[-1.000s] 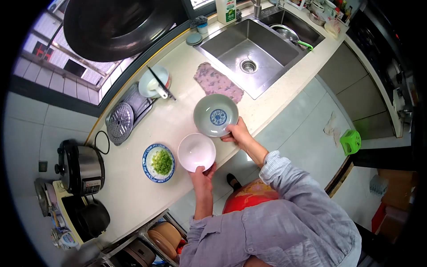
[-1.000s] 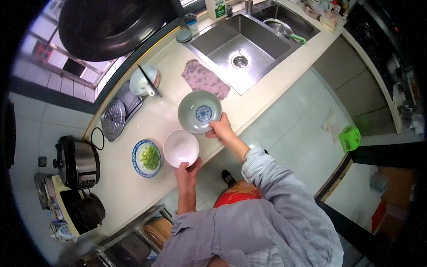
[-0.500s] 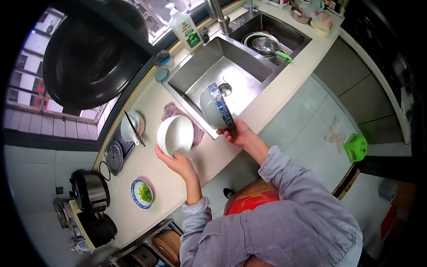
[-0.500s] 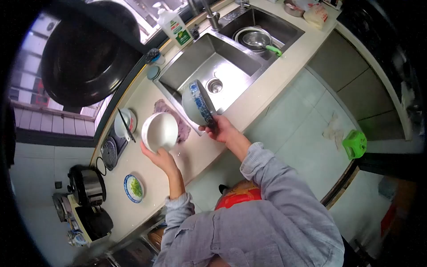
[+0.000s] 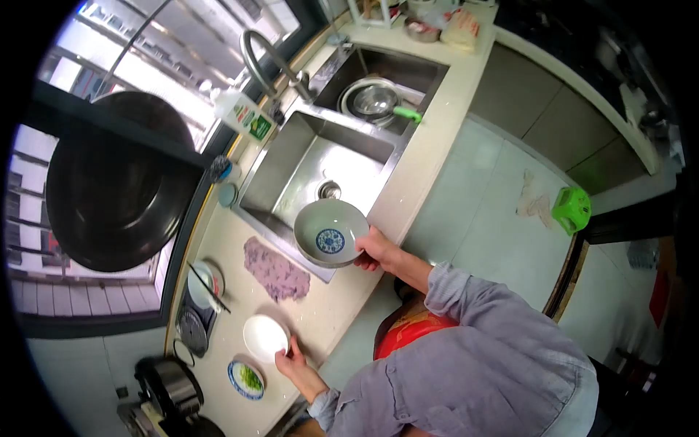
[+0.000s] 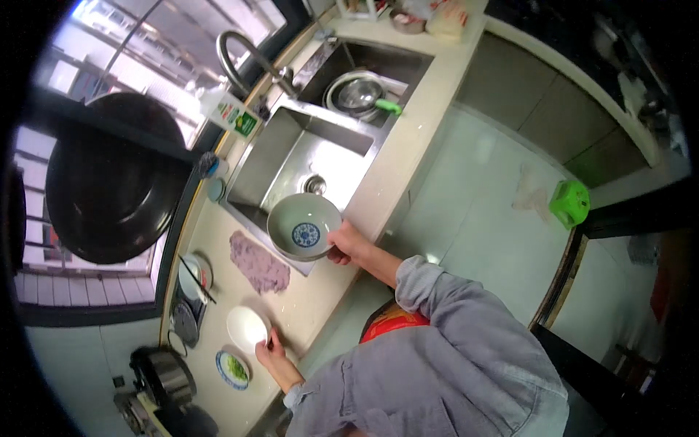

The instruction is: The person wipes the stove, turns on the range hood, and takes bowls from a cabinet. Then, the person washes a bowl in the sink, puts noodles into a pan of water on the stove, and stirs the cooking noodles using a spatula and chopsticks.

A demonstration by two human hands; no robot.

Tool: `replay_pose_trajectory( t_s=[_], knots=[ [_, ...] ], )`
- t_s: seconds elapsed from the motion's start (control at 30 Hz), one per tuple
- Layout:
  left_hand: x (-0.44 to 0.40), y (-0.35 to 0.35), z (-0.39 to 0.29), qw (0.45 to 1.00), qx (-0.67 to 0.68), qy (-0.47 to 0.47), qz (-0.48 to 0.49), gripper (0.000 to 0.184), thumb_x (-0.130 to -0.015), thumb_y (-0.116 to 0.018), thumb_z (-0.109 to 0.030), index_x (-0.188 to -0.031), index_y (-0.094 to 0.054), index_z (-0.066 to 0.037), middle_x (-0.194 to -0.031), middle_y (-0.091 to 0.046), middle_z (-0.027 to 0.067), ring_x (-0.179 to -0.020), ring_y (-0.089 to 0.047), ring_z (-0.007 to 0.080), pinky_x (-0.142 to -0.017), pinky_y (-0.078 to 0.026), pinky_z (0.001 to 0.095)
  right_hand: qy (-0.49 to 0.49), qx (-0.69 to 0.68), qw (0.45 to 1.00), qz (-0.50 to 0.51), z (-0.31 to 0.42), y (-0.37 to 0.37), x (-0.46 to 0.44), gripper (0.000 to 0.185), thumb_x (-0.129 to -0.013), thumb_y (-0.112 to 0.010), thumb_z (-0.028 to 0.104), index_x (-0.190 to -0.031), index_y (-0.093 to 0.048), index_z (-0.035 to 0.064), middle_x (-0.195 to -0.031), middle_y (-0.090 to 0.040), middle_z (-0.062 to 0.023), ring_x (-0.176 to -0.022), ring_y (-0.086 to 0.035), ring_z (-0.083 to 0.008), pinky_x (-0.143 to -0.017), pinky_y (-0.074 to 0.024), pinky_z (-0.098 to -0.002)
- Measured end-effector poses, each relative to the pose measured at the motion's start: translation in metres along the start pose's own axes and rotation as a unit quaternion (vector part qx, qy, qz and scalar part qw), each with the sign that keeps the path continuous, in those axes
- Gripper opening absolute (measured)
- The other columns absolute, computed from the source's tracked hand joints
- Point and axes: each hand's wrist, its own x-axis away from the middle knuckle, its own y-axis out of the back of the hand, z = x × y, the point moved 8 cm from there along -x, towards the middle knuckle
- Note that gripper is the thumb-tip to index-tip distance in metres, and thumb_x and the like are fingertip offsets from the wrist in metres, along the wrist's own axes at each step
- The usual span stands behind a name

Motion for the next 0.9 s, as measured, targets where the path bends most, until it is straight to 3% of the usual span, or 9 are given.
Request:
replay_pose_trajectory(
  t_s=[0.1, 0.3, 0.4, 0.53, 0.6, 0.73, 0.8, 0.83, 0.9],
  knots=[
    [0.024, -0.029, -0.019, 0.986, -0.135, -0.066, 0.072, 0.024, -0.091, -0.033, -0.009, -0.110, -0.034, 0.006, -0.111, -0.042, 0.0157, -0.109, -0.045, 0.0233, -0.097, -0.035, 0.0294, 0.047, 0.051, 0.997, -0.020, 0.028, 0.016, 0.004, 0.032, -0.066, -0.043, 0.007, -0.096, -0.046, -0.0031, -0.053, -0.052, -0.0116, -0.037, -0.049, -0.0152, -0.027, -0.0348, -0.0241],
    [0.035, -0.055, -0.032, 0.970, -0.201, -0.128, 0.043, 0.033, -0.089, -0.048, -0.008, -0.115, -0.033, 0.006, -0.107, -0.047, 0.0171, -0.101, -0.049, 0.0235, -0.087, -0.044, 0.0285, 0.082, 0.061, 0.988, -0.118, 0.064, 0.066, 0.016, 0.042, -0.068, -0.047, 0.008, -0.107, -0.034, -0.0028, -0.061, -0.054, -0.0136, -0.038, -0.051, -0.0161, -0.028, -0.0376, -0.0264],
    [0.002, -0.033, -0.007, 0.982, -0.169, -0.082, 0.005, 0.032, -0.090, -0.037, -0.005, -0.117, -0.028, 0.010, -0.114, -0.034, 0.0202, -0.101, -0.042, 0.0252, -0.093, -0.043, 0.0322, 0.105, 0.051, 0.981, -0.155, 0.091, 0.102, 0.023, 0.045, -0.068, -0.047, 0.007, -0.109, -0.035, -0.0025, -0.066, -0.056, -0.0135, -0.040, -0.052, -0.0154, -0.029, -0.0393, -0.0248],
    [0.053, -0.116, -0.040, 0.987, 0.085, -0.091, -0.107, 0.037, -0.091, -0.039, -0.017, -0.120, -0.031, 0.006, -0.116, -0.035, 0.0185, -0.099, -0.043, 0.0219, -0.083, -0.046, 0.0261, 0.122, 0.043, 0.971, -0.199, 0.131, 0.167, 0.029, 0.044, -0.069, -0.048, 0.008, -0.109, -0.034, -0.0021, -0.067, -0.056, -0.0133, -0.040, -0.052, -0.0156, -0.030, -0.0393, -0.0254],
    [0.055, -0.139, -0.019, 0.972, 0.044, -0.143, -0.183, 0.033, -0.088, -0.044, -0.023, -0.110, -0.043, 0.002, -0.099, -0.049, 0.0126, -0.082, -0.050, 0.0178, -0.067, -0.048, 0.0227, 0.135, 0.045, 0.966, -0.214, 0.155, 0.204, 0.032, 0.043, -0.069, -0.048, 0.009, -0.108, -0.034, -0.0022, -0.066, -0.055, -0.0127, -0.039, -0.052, -0.0157, -0.030, -0.0388, -0.0260],
    [0.054, -0.305, 0.051, 0.998, 0.041, 0.040, -0.037, 0.025, -0.082, -0.053, -0.022, -0.097, -0.051, -0.002, -0.074, -0.057, 0.0063, -0.058, -0.053, 0.0150, -0.054, -0.048, 0.0232, 0.157, 0.073, 0.951, -0.257, 0.198, 0.288, 0.034, 0.039, -0.069, -0.051, 0.011, -0.103, -0.037, -0.0029, -0.063, -0.055, -0.0117, -0.039, -0.052, -0.0168, -0.031, -0.0401, -0.0278],
    [0.129, -0.457, 0.062, 0.994, -0.022, 0.076, 0.073, 0.031, -0.082, -0.057, -0.026, -0.103, -0.053, -0.003, -0.090, -0.059, 0.0094, -0.074, -0.058, 0.0178, -0.058, -0.048, 0.0245, 0.154, 0.077, 0.945, -0.276, 0.214, 0.322, 0.036, 0.037, -0.069, -0.052, 0.012, -0.100, -0.039, -0.0031, -0.062, -0.055, -0.0115, -0.040, -0.053, -0.0173, -0.031, -0.0411, -0.0285],
    [0.155, -0.522, 0.077, 0.971, -0.057, 0.103, 0.209, 0.036, -0.084, -0.054, -0.027, -0.111, -0.050, -0.003, -0.098, -0.057, 0.0102, -0.081, -0.058, 0.0199, -0.061, -0.049, 0.0258, 0.153, 0.077, 0.944, -0.282, 0.225, 0.336, 0.039, 0.037, -0.069, -0.052, 0.012, -0.101, -0.039, -0.0031, -0.062, -0.055, -0.0114, -0.040, -0.053, -0.0174, -0.032, -0.0413, -0.0287],
    [0.204, -0.618, 0.107, 0.934, -0.082, 0.140, 0.318, 0.047, -0.086, -0.052, -0.028, -0.124, -0.037, -0.005, -0.103, -0.055, 0.0112, -0.080, -0.058, 0.0202, -0.061, -0.051, 0.0282, 0.152, 0.081, 0.944, -0.283, 0.241, 0.364, 0.038, 0.039, -0.069, -0.052, 0.013, -0.102, -0.038, -0.0026, -0.063, -0.056, -0.0116, -0.041, -0.054, -0.0179, -0.033, -0.0417, -0.0289]
  ],
)
